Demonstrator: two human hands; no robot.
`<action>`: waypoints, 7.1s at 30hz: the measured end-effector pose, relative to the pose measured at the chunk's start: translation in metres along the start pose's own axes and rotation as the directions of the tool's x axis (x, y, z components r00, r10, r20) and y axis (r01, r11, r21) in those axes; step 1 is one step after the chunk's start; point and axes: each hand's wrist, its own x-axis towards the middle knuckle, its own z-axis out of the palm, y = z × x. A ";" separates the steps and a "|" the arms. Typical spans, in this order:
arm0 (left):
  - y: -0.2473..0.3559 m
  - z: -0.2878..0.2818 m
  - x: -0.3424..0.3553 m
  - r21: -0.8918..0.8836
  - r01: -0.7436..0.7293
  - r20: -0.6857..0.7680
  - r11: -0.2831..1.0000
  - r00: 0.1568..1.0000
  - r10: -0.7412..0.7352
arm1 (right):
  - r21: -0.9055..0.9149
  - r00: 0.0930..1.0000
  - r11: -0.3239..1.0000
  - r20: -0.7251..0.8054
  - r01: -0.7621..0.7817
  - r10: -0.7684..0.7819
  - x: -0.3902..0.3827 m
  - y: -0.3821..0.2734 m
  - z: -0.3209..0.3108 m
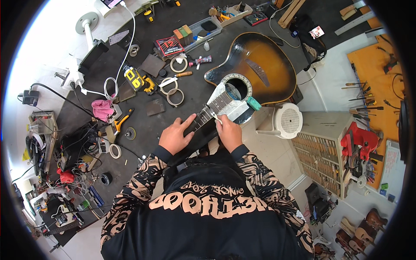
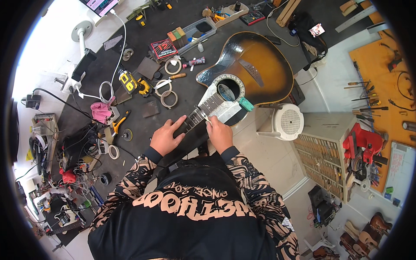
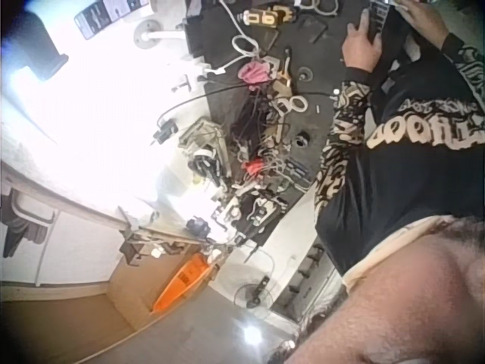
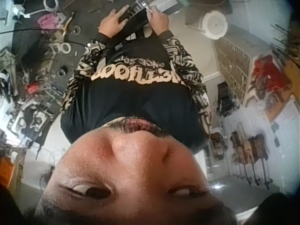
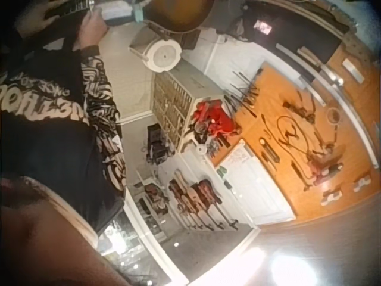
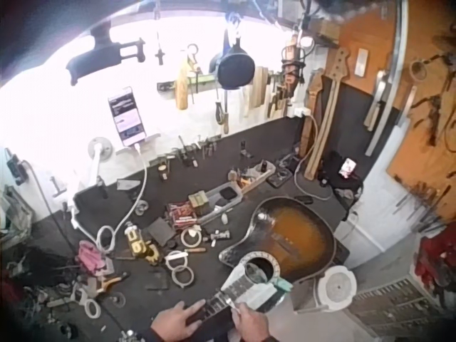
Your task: Scraping and cleaning the frets of a guitar neck using a precision tool on a repair bench.
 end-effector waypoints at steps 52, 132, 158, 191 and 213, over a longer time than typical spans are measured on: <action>0.007 0.007 -0.024 0.037 -0.079 0.064 0.996 0.995 0.076 | -0.021 0.999 1.000 0.033 -0.017 0.017 -0.041 0.007 0.001; -0.021 -0.005 -0.007 0.097 -0.078 0.023 0.992 0.997 0.076 | -0.019 1.000 1.000 0.010 -0.012 0.012 0.007 -0.020 0.017; -0.017 -0.007 -0.007 0.087 -0.059 0.028 0.994 0.998 0.056 | -0.030 1.000 1.000 -0.001 0.006 -0.006 0.004 -0.017 0.017; 0.004 0.010 -0.026 0.054 -0.132 0.044 0.990 0.991 0.130 | -0.052 0.999 0.998 0.006 -0.047 0.047 -0.036 0.001 0.004; -0.011 0.005 -0.040 0.050 -0.115 0.062 0.992 0.992 0.112 | -0.012 0.999 1.000 0.027 -0.028 0.028 -0.046 0.000 0.017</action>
